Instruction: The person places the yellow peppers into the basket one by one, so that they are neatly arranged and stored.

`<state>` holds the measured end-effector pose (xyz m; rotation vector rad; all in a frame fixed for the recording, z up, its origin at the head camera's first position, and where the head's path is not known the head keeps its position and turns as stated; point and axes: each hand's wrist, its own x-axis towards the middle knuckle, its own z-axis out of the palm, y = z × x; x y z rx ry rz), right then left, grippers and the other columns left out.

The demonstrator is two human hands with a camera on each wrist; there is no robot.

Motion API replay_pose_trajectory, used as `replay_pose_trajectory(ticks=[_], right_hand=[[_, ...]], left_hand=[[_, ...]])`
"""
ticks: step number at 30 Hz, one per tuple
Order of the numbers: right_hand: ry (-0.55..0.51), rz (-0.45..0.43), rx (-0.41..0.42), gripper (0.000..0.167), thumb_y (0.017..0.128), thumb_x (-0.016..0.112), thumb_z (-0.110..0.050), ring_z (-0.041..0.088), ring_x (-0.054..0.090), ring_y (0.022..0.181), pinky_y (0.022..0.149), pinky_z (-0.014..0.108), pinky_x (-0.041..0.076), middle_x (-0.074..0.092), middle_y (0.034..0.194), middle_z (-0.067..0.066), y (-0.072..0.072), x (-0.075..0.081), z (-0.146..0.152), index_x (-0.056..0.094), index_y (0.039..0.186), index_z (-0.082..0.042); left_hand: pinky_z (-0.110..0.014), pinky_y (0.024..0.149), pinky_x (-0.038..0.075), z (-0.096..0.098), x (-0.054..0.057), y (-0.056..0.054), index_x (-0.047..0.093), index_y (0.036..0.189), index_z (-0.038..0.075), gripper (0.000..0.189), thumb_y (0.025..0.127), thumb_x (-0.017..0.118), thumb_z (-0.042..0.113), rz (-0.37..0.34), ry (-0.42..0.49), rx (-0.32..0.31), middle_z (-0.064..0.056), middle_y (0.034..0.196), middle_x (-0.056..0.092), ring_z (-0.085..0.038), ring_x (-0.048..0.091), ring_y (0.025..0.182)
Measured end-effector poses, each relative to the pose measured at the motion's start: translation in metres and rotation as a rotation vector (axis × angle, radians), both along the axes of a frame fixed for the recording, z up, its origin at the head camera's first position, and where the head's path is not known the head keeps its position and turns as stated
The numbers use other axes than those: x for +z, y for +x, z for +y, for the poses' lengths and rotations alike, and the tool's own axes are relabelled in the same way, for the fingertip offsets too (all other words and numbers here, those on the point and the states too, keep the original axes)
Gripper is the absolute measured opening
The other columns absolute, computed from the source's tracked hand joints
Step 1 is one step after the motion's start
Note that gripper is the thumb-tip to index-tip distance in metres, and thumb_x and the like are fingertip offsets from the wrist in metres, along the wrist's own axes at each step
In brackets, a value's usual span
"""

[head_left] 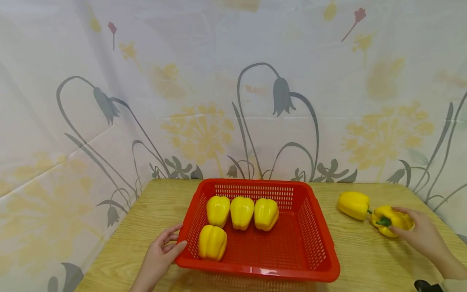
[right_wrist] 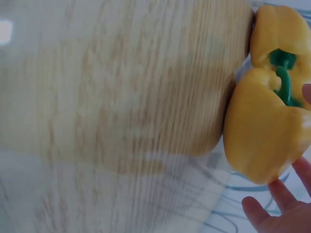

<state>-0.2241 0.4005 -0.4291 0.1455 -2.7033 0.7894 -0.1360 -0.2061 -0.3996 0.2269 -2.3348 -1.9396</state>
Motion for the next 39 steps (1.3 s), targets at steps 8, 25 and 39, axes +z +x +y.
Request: replay_pose_trajectory(ticks=[8, 25, 39], right_hand=[[0.049, -0.017, -0.065, 0.046, 0.085, 0.067, -0.020, 0.050, 0.037, 0.091, 0.069, 0.058, 0.037, 0.038, 0.104, 0.038, 0.008, 0.004, -0.001, 0.050, 0.111, 0.015], [0.020, -0.085, 0.076, 0.057, 0.092, 0.060, -0.025, 0.059, 0.030, 0.108, 0.077, 0.070, 0.028, 0.034, 0.121, 0.042, 0.012, 0.003, -0.001, 0.039, 0.127, 0.014], [0.017, -0.154, 0.155, 0.075, 0.079, 0.076, -0.021, 0.051, 0.037, 0.099, 0.066, 0.058, 0.042, 0.033, 0.116, 0.037, 0.015, 0.000, -0.003, 0.032, 0.127, 0.016]], left_hand=[[-0.031, 0.063, 0.054, 0.000, 0.000, 0.001, 0.051, 0.131, 0.005, 0.050, 0.085, 0.069, 0.012, -0.009, 0.010, 0.001, -0.010, 0.098, 0.058, -0.024, 0.063, 0.089], [-0.031, 0.065, 0.053, 0.001, 0.003, 0.002, 0.051, 0.131, 0.006, 0.049, 0.085, 0.068, 0.012, -0.007, 0.009, -0.005, -0.011, 0.099, 0.058, -0.024, 0.063, 0.089], [-0.030, 0.066, 0.053, 0.001, 0.002, 0.001, 0.052, 0.131, 0.007, 0.050, 0.085, 0.069, 0.014, -0.005, -0.001, -0.002, -0.011, 0.099, 0.058, -0.023, 0.063, 0.089]])
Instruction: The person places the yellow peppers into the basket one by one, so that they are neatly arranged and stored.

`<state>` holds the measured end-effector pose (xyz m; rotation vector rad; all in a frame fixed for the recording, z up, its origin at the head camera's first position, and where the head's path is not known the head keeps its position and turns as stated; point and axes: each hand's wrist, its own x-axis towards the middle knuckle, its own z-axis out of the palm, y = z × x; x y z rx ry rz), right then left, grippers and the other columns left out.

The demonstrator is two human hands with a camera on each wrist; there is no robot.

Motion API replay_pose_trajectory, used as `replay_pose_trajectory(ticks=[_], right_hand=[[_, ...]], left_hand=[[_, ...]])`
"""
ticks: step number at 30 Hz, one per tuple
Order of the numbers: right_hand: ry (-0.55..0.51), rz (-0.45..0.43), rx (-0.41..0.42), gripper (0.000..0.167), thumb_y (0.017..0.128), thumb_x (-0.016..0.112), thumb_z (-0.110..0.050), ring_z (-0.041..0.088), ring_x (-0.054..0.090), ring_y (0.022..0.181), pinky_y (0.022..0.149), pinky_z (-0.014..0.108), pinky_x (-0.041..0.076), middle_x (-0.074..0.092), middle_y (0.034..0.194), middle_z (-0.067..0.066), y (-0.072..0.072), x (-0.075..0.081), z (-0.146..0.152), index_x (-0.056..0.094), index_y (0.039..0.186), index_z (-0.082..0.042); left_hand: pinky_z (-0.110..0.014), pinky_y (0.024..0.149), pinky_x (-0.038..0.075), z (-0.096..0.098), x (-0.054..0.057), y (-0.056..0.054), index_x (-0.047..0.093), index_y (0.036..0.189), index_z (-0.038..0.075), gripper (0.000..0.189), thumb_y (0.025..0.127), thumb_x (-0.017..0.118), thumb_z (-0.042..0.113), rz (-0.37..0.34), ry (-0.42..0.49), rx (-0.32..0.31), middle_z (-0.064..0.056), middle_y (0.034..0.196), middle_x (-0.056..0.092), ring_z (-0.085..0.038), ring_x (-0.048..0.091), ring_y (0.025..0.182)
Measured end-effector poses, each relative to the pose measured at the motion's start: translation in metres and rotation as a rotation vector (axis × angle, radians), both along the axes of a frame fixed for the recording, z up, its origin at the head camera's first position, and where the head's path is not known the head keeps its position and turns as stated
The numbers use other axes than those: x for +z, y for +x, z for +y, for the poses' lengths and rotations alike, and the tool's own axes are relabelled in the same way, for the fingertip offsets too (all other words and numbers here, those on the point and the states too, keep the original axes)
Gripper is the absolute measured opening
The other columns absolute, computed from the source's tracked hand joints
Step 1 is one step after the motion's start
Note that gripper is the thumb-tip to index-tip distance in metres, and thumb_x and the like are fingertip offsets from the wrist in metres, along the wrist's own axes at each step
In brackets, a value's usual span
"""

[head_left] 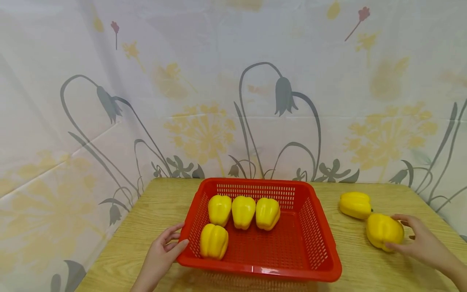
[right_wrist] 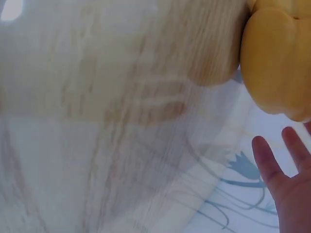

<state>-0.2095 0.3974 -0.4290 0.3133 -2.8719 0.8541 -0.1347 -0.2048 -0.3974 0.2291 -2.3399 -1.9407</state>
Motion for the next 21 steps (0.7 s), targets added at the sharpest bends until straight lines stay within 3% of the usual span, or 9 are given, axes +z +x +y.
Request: replay_pose_trajectory(ticks=[8, 15, 18, 21], right_hand=[[-0.042, -0.023, 0.020, 0.077, 0.075, 0.079, -0.018, 0.047, 0.048, 0.094, 0.060, 0.032, 0.049, 0.036, 0.118, 0.036, 0.003, -0.001, -0.008, 0.032, 0.126, 0.016], [-0.046, 0.026, 0.027, 0.074, 0.071, 0.081, -0.014, 0.043, 0.051, 0.088, 0.057, 0.034, 0.051, 0.039, 0.116, 0.036, 0.006, 0.003, -0.015, 0.038, 0.124, 0.013], [-0.053, 0.053, 0.020, 0.073, 0.071, 0.082, -0.014, 0.015, 0.052, 0.092, 0.058, 0.035, 0.051, 0.040, 0.116, 0.034, 0.007, 0.005, -0.016, 0.039, 0.124, 0.012], [-0.071, 0.094, 0.026, 0.073, 0.069, 0.083, -0.013, -0.013, 0.037, 0.088, 0.058, 0.038, 0.052, 0.041, 0.115, 0.032, 0.007, 0.008, -0.019, 0.041, 0.124, 0.011]], left_hand=[[-0.029, 0.067, 0.053, 0.000, 0.000, 0.000, 0.052, 0.131, 0.006, 0.050, 0.085, 0.069, 0.014, -0.002, -0.013, 0.003, -0.010, 0.099, 0.058, -0.023, 0.062, 0.090], [-0.029, 0.067, 0.053, 0.000, 0.000, 0.000, 0.053, 0.130, 0.007, 0.049, 0.084, 0.070, 0.015, 0.003, -0.011, 0.001, -0.011, 0.099, 0.058, -0.023, 0.062, 0.089], [-0.029, 0.068, 0.053, 0.000, -0.001, 0.000, 0.053, 0.130, 0.007, 0.049, 0.084, 0.070, 0.015, 0.007, -0.013, -0.002, -0.011, 0.099, 0.058, -0.023, 0.062, 0.089], [-0.029, 0.069, 0.053, -0.001, -0.001, 0.000, 0.052, 0.130, 0.006, 0.050, 0.085, 0.070, 0.015, 0.013, -0.020, -0.002, -0.011, 0.100, 0.058, -0.023, 0.062, 0.090]])
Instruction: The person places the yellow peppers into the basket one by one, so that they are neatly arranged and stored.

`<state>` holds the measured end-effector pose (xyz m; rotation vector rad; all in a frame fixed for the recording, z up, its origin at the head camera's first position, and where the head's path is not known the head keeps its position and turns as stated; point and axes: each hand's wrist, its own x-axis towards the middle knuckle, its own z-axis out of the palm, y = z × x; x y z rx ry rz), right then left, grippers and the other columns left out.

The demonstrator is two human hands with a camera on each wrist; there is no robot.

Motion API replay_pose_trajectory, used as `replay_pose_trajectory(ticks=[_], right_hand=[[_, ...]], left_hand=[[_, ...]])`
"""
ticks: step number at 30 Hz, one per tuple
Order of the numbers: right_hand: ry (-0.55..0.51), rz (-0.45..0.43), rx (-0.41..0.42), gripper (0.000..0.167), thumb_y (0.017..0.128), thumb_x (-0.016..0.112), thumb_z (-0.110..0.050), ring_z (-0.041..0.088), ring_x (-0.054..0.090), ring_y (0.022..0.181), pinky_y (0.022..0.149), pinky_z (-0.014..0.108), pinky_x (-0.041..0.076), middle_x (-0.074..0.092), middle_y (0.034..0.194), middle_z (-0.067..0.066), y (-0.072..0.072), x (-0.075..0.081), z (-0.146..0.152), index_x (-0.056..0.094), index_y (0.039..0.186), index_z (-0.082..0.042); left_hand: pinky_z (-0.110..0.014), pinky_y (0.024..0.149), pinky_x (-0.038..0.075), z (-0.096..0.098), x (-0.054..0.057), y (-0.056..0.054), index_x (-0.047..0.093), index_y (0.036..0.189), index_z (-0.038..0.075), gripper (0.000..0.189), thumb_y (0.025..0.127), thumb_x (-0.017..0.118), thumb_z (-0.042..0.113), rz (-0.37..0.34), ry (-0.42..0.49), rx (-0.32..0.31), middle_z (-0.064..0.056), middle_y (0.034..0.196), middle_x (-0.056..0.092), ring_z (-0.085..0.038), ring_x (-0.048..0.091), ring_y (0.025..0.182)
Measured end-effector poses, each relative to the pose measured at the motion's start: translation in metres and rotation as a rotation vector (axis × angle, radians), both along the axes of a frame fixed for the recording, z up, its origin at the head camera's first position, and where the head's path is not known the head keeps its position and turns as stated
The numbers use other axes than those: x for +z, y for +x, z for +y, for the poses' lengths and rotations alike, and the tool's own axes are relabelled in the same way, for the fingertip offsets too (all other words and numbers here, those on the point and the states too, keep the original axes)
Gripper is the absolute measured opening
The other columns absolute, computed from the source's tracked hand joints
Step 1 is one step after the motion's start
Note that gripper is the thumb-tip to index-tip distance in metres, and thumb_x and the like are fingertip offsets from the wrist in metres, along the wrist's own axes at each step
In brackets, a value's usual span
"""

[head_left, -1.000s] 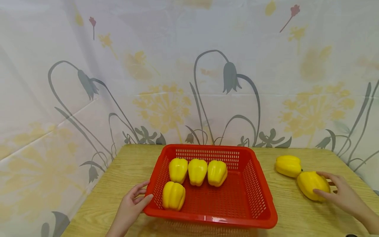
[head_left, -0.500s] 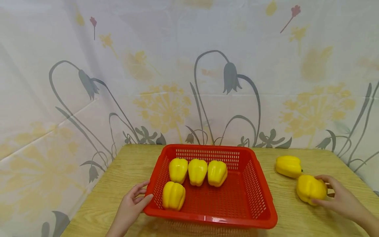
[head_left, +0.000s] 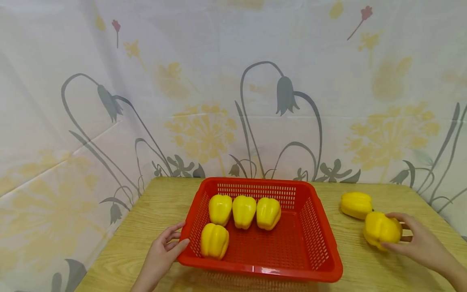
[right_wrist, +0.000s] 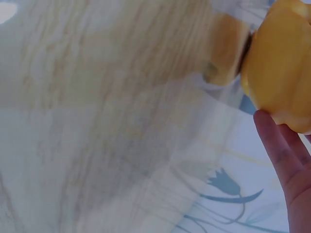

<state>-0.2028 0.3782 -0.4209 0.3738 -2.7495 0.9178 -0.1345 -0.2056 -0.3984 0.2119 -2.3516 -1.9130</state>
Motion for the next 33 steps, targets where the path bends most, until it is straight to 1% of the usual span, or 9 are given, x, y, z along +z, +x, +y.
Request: replay_pose_trajectory(ticks=[1, 3, 9, 14, 16, 21, 23, 28, 33], right_hand=[[-0.006, 0.019, 0.004, 0.072, 0.068, 0.083, -0.012, -0.019, 0.030, 0.086, 0.058, 0.037, 0.052, 0.042, 0.115, 0.031, 0.000, 0.001, -0.001, 0.041, 0.123, 0.010], [-0.017, 0.051, 0.012, 0.072, 0.067, 0.084, -0.009, -0.022, 0.028, 0.087, 0.057, 0.035, 0.052, 0.042, 0.115, 0.030, 0.001, 0.004, -0.003, 0.042, 0.123, 0.009], [-0.021, 0.101, 0.024, 0.073, 0.066, 0.084, -0.007, -0.022, 0.026, 0.090, 0.056, 0.024, 0.051, 0.042, 0.115, 0.028, 0.003, 0.016, -0.010, 0.043, 0.124, 0.008], [-0.026, 0.162, 0.044, 0.074, 0.063, 0.085, -0.005, -0.021, 0.028, 0.093, 0.057, 0.017, 0.048, 0.044, 0.115, 0.022, 0.002, 0.027, -0.017, 0.044, 0.123, 0.008], [-0.039, 0.185, 0.055, 0.074, 0.062, 0.086, -0.004, -0.019, 0.030, 0.094, 0.058, 0.014, 0.047, 0.044, 0.115, 0.014, 0.001, 0.031, -0.020, 0.045, 0.123, 0.007], [-0.065, 0.218, 0.093, 0.073, 0.062, 0.085, -0.003, -0.015, 0.034, 0.097, 0.061, 0.012, 0.046, 0.038, 0.116, -0.016, 0.000, 0.041, -0.029, 0.046, 0.123, 0.005], [-0.068, 0.227, 0.108, 0.073, 0.062, 0.085, -0.003, -0.014, 0.034, 0.099, 0.062, 0.011, 0.046, 0.035, 0.116, -0.023, 0.000, 0.045, -0.033, 0.047, 0.123, 0.004], [-0.073, 0.268, 0.148, 0.073, 0.060, 0.087, -0.003, -0.012, 0.037, 0.099, 0.063, 0.010, 0.046, 0.038, 0.117, -0.022, 0.001, 0.055, -0.048, 0.048, 0.121, 0.003], [-0.100, 0.294, 0.214, 0.074, 0.058, 0.087, 0.000, -0.009, 0.040, 0.101, 0.066, 0.009, 0.046, 0.041, 0.117, -0.020, 0.002, 0.061, -0.064, 0.049, 0.121, 0.002]], left_hand=[[-0.029, 0.068, 0.052, 0.000, 0.000, 0.000, 0.052, 0.131, 0.006, 0.050, 0.085, 0.069, 0.015, 0.002, -0.002, -0.001, -0.011, 0.100, 0.058, -0.023, 0.062, 0.090], [-0.029, 0.068, 0.053, 0.001, 0.001, 0.000, 0.052, 0.131, 0.007, 0.050, 0.085, 0.070, 0.015, 0.000, 0.005, -0.003, -0.011, 0.100, 0.058, -0.024, 0.062, 0.090], [-0.030, 0.067, 0.053, 0.001, 0.002, 0.001, 0.052, 0.130, 0.007, 0.049, 0.084, 0.070, 0.014, 0.008, 0.012, -0.006, -0.012, 0.099, 0.059, -0.023, 0.063, 0.088], [-0.029, 0.067, 0.053, 0.001, 0.002, 0.001, 0.053, 0.129, 0.007, 0.049, 0.084, 0.070, 0.014, 0.002, 0.010, -0.002, -0.012, 0.099, 0.059, -0.023, 0.063, 0.088], [-0.029, 0.067, 0.053, 0.001, 0.002, 0.001, 0.052, 0.130, 0.007, 0.049, 0.084, 0.070, 0.014, 0.001, 0.014, -0.005, -0.012, 0.100, 0.058, -0.023, 0.063, 0.089], [-0.029, 0.067, 0.053, 0.001, 0.002, 0.001, 0.052, 0.130, 0.007, 0.050, 0.085, 0.070, 0.014, -0.001, 0.016, -0.004, -0.012, 0.100, 0.059, -0.024, 0.062, 0.089], [-0.029, 0.066, 0.053, 0.001, 0.002, 0.001, 0.052, 0.130, 0.007, 0.049, 0.084, 0.070, 0.013, -0.005, 0.016, 0.000, -0.012, 0.100, 0.059, -0.023, 0.063, 0.088], [-0.030, 0.066, 0.053, 0.002, 0.003, 0.001, 0.053, 0.129, 0.007, 0.049, 0.084, 0.070, 0.014, 0.001, 0.008, -0.001, -0.012, 0.099, 0.059, -0.023, 0.063, 0.087], [-0.030, 0.066, 0.053, 0.002, 0.003, 0.001, 0.054, 0.128, 0.008, 0.048, 0.083, 0.071, 0.014, -0.001, 0.016, 0.002, -0.012, 0.098, 0.059, -0.023, 0.063, 0.087]])
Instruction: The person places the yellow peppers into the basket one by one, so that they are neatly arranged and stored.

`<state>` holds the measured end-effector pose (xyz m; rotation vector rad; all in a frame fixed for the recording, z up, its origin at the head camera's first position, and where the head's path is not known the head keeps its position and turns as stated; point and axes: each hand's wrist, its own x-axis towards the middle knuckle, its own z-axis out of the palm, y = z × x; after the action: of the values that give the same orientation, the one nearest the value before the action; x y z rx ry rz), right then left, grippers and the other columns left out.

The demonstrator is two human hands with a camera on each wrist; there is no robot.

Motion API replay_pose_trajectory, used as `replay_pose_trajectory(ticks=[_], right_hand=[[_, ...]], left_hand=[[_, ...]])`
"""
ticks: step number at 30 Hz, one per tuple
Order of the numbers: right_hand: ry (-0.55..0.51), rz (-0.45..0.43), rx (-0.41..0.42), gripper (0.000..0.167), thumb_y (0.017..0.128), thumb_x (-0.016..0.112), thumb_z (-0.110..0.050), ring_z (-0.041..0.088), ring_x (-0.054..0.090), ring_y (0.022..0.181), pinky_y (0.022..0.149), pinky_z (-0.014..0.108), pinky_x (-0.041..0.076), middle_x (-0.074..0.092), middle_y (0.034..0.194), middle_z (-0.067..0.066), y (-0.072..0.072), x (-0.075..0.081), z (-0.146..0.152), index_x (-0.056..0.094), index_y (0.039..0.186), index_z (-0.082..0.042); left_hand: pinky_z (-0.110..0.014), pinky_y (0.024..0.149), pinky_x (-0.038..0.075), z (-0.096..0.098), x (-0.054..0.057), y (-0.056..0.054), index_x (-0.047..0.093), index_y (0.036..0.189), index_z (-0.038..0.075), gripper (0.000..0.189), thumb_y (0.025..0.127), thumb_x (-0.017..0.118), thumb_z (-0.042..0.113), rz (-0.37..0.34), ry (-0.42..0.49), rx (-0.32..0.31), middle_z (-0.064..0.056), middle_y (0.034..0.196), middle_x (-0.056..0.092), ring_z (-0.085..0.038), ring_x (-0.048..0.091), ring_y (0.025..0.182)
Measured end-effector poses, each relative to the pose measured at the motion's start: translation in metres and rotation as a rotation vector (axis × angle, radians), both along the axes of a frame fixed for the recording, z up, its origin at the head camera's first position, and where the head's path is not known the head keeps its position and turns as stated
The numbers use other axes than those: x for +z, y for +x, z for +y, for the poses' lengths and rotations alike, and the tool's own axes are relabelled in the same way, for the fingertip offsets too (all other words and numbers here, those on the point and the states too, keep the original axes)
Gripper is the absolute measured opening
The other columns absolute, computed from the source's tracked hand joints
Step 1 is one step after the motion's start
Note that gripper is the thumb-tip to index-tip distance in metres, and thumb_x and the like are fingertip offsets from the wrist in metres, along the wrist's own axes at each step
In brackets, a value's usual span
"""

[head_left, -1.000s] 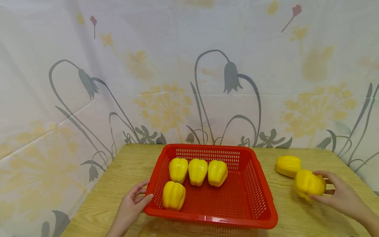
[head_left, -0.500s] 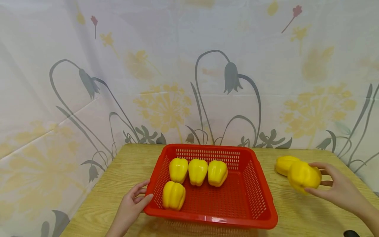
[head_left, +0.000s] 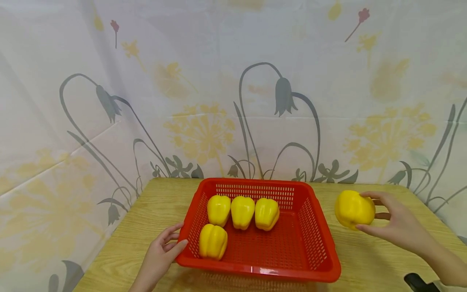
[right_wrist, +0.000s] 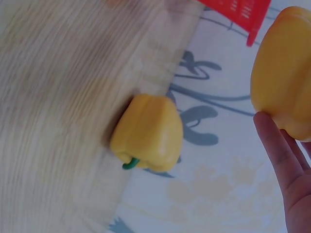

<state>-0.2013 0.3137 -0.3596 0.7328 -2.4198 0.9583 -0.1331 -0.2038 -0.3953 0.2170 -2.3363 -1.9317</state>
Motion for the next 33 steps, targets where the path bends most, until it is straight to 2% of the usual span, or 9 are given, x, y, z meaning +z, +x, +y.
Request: replay_pose_trajectory(ticks=[9, 21, 28, 33], right_hand=[[-0.039, 0.005, 0.064, 0.075, 0.057, 0.086, 0.005, -0.007, 0.044, 0.100, 0.068, 0.011, 0.047, 0.044, 0.117, -0.016, -0.003, 0.009, -0.023, 0.049, 0.122, 0.002], [-0.031, -0.008, 0.114, 0.077, 0.059, 0.086, 0.001, -0.002, 0.048, 0.096, 0.068, 0.014, 0.049, 0.045, 0.117, -0.006, -0.007, 0.019, -0.047, 0.048, 0.125, -0.003], [0.003, -0.011, 0.114, 0.075, 0.060, 0.087, -0.005, -0.001, 0.047, 0.096, 0.068, 0.017, 0.050, 0.048, 0.116, 0.005, -0.010, 0.028, -0.062, 0.048, 0.124, -0.002], [0.012, -0.021, 0.138, 0.073, 0.061, 0.087, -0.007, -0.001, 0.047, 0.097, 0.069, 0.019, 0.051, 0.049, 0.117, 0.006, -0.012, 0.032, -0.073, 0.048, 0.123, -0.001]], left_hand=[[-0.031, 0.064, 0.053, -0.002, -0.003, -0.001, 0.051, 0.131, 0.005, 0.050, 0.085, 0.069, 0.012, -0.010, 0.015, 0.001, -0.011, 0.098, 0.059, -0.024, 0.063, 0.087], [-0.030, 0.065, 0.053, -0.001, -0.001, -0.001, 0.051, 0.131, 0.005, 0.049, 0.085, 0.069, 0.011, 0.001, 0.008, -0.005, -0.011, 0.097, 0.059, -0.024, 0.063, 0.088], [-0.030, 0.065, 0.053, -0.001, -0.001, -0.001, 0.052, 0.131, 0.006, 0.049, 0.085, 0.069, 0.013, 0.000, 0.001, -0.002, -0.011, 0.099, 0.059, -0.023, 0.062, 0.088], [-0.030, 0.065, 0.053, -0.001, -0.002, 0.000, 0.052, 0.130, 0.007, 0.049, 0.085, 0.069, 0.013, -0.001, -0.003, 0.000, -0.011, 0.099, 0.058, -0.023, 0.062, 0.088]])
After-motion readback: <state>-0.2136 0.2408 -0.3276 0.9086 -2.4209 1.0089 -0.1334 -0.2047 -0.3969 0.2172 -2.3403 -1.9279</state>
